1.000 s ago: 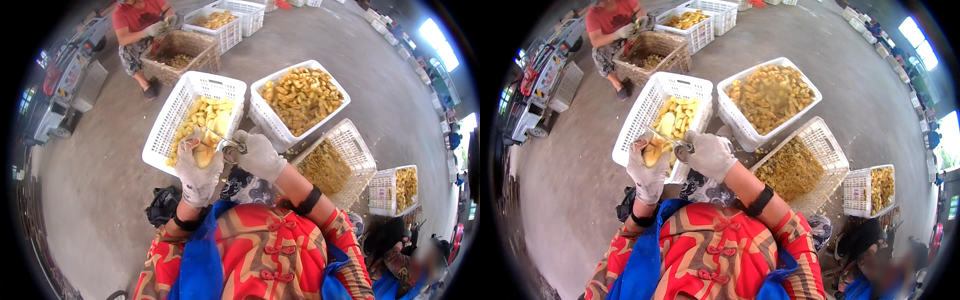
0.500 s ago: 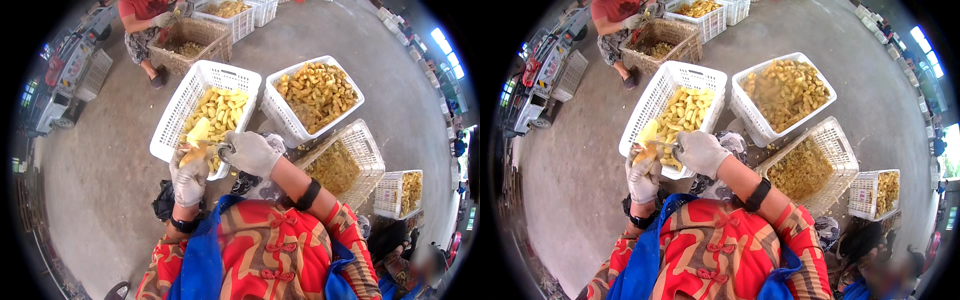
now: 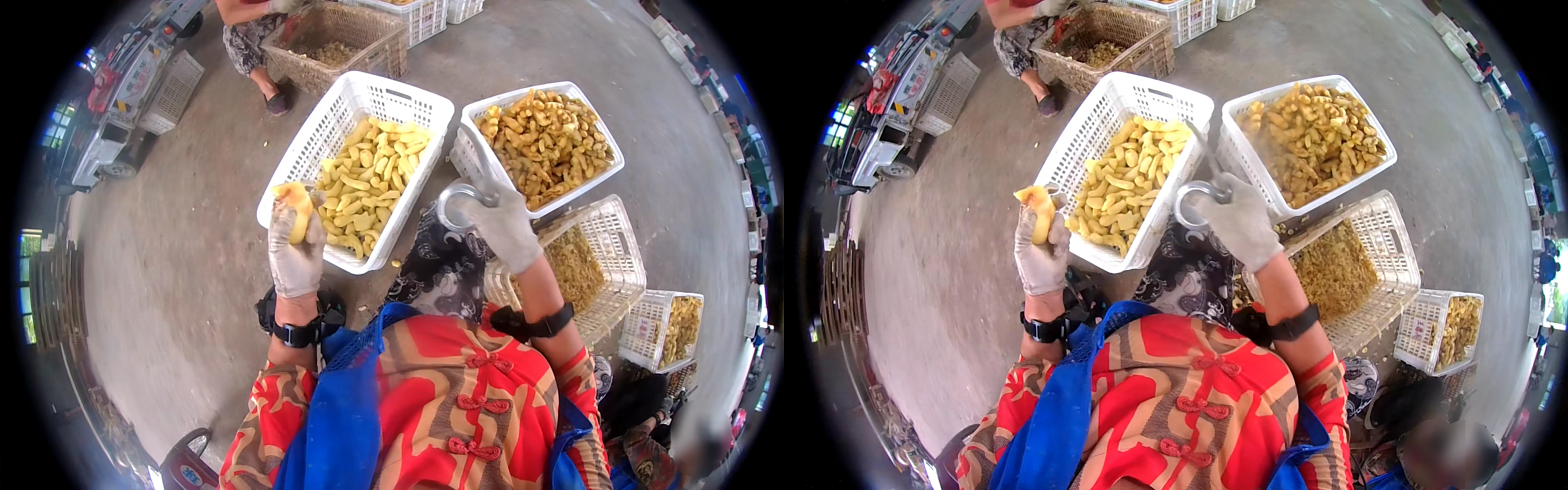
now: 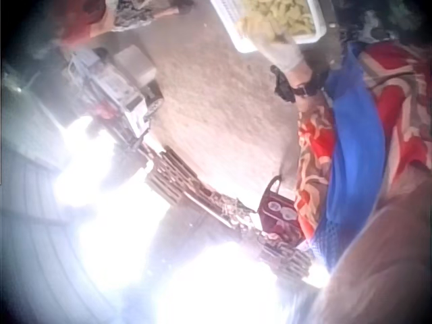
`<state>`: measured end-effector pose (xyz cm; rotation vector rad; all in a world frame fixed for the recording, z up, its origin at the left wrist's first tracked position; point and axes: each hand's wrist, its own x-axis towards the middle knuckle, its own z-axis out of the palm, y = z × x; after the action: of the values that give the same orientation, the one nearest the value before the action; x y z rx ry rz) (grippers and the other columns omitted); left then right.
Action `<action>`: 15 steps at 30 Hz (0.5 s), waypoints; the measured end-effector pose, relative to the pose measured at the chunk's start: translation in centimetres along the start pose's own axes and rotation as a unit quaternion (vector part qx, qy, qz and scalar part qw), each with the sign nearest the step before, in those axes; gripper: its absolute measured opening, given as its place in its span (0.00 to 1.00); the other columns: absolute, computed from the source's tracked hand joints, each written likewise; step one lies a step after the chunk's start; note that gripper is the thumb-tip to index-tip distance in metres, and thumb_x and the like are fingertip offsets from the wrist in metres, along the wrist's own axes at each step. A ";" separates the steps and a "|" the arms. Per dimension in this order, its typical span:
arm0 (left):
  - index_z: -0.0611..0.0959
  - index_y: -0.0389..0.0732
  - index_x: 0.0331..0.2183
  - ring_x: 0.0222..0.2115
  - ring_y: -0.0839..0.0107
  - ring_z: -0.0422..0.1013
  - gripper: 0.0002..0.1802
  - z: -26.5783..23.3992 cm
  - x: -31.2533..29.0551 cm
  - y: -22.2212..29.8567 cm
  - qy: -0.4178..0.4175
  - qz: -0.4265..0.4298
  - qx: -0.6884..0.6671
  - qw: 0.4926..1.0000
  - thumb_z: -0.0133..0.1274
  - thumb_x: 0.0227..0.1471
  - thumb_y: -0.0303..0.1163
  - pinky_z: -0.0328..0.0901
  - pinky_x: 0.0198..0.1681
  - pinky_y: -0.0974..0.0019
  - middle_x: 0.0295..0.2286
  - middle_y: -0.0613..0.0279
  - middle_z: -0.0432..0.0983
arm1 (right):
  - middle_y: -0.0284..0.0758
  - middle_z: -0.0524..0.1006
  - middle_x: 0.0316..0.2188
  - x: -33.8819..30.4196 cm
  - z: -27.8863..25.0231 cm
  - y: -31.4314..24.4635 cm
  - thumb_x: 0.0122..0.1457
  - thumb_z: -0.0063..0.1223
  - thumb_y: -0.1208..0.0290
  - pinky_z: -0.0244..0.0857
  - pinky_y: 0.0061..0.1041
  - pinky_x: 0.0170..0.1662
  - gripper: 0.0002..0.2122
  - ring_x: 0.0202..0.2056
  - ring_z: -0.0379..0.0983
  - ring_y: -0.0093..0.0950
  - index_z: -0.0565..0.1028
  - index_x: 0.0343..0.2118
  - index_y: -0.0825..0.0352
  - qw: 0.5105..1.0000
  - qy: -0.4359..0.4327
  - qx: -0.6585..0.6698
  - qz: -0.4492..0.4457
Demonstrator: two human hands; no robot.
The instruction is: The person is peeling and slicing pieces of ginger by hand using a curved blade peeler while sitting in an industrial workspace.
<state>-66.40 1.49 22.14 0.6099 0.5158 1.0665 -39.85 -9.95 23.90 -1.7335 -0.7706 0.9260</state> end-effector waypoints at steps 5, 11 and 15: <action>0.69 0.39 0.50 0.20 0.78 0.65 0.29 4.8 -0.6 -2.8 -0.099 -0.077 0.033 0.992 0.57 0.45 0.31 0.60 0.19 0.79 0.39 0.49 0.73 | 0.34 0.76 0.22 -4.2 -2.7 0.7 0.50 0.58 0.68 0.65 0.23 0.29 0.08 0.24 0.72 0.22 0.75 0.29 0.67 0.990 0.050 -0.082 -0.102; 0.69 0.32 0.51 0.31 0.71 0.70 0.28 12.2 -2.8 -6.4 -0.230 -0.205 0.099 0.946 0.54 0.46 0.28 0.67 0.30 0.73 0.42 0.51 0.71 | 0.42 0.76 0.23 -9.3 -5.7 0.2 0.50 0.58 0.67 0.68 0.35 0.32 0.09 0.28 0.75 0.40 0.74 0.31 0.65 0.948 0.109 -0.243 -0.177; 0.71 0.34 0.50 0.34 0.71 0.72 0.31 18.1 -5.4 -8.8 -0.305 -0.200 0.247 0.898 0.59 0.40 0.27 0.69 0.32 0.71 0.37 0.58 0.73 | 0.37 0.75 0.26 -13.0 -9.6 2.1 0.44 0.59 0.69 0.66 0.33 0.28 0.08 0.27 0.74 0.38 0.77 0.30 0.60 0.889 0.150 -0.348 -0.258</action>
<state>-51.00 -10.35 29.82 1.1779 0.3292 0.3027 -38.04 -25.79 27.01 -2.0381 -1.3712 -0.0148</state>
